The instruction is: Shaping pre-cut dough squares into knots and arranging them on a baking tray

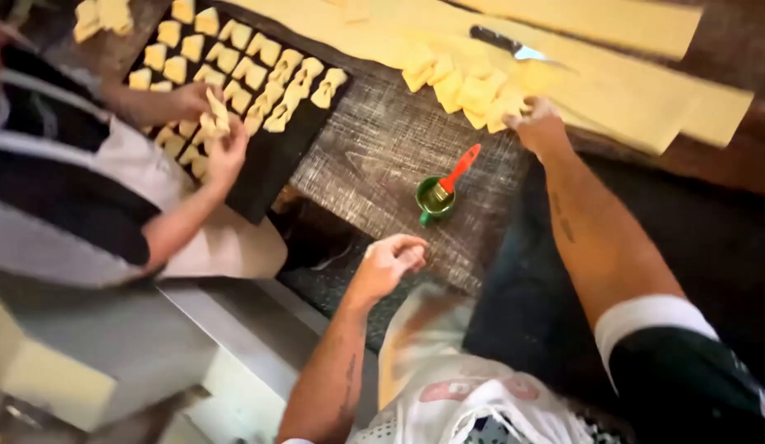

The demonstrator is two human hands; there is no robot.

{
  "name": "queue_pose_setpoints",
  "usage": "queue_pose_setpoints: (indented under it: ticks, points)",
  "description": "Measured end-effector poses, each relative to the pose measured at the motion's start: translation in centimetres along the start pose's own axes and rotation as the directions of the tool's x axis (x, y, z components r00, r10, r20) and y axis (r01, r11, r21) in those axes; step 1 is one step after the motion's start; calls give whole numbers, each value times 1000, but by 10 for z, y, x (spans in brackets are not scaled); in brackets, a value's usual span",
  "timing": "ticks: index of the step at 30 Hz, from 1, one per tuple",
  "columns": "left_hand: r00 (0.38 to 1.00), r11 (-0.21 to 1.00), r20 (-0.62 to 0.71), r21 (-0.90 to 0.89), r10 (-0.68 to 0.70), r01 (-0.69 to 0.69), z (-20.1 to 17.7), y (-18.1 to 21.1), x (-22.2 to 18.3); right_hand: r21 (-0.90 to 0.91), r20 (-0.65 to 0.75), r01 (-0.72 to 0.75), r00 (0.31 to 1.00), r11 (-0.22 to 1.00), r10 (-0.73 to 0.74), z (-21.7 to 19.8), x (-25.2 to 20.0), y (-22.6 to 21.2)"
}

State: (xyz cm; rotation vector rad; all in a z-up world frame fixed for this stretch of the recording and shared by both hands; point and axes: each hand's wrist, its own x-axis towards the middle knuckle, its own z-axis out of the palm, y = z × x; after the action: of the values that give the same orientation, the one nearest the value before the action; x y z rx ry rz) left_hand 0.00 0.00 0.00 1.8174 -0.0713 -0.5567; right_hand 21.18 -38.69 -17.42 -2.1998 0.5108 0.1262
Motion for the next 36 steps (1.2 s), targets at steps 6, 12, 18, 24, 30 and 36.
queue_pose_setpoints:
  ticks: [6,12,18,24,30,36]
  points:
    - [962,932,-244,-361,-127,32,-26,29,154,299,-26,-220,971,929,238,35,-12,-36]
    - [851,947,-465,-304,-243,104,26,-13,359,-3,-132,-101,986,995,100,47,-26,-73]
    - [814,785,-422,-615,-400,66,45,65,367,319,-193,-263,922,910,334,46,-29,-121]
    - [856,916,-428,-385,-289,116,57,25,390,474,-174,-280,900,835,400,75,-15,-119]
    - [903,880,-400,-472,-159,-54,56,16,381,431,-137,-207,947,878,290,59,-37,-68]
    - [998,787,24,-616,62,-34,97,136,174,898,-72,-73,948,434,309,-74,-242,3]
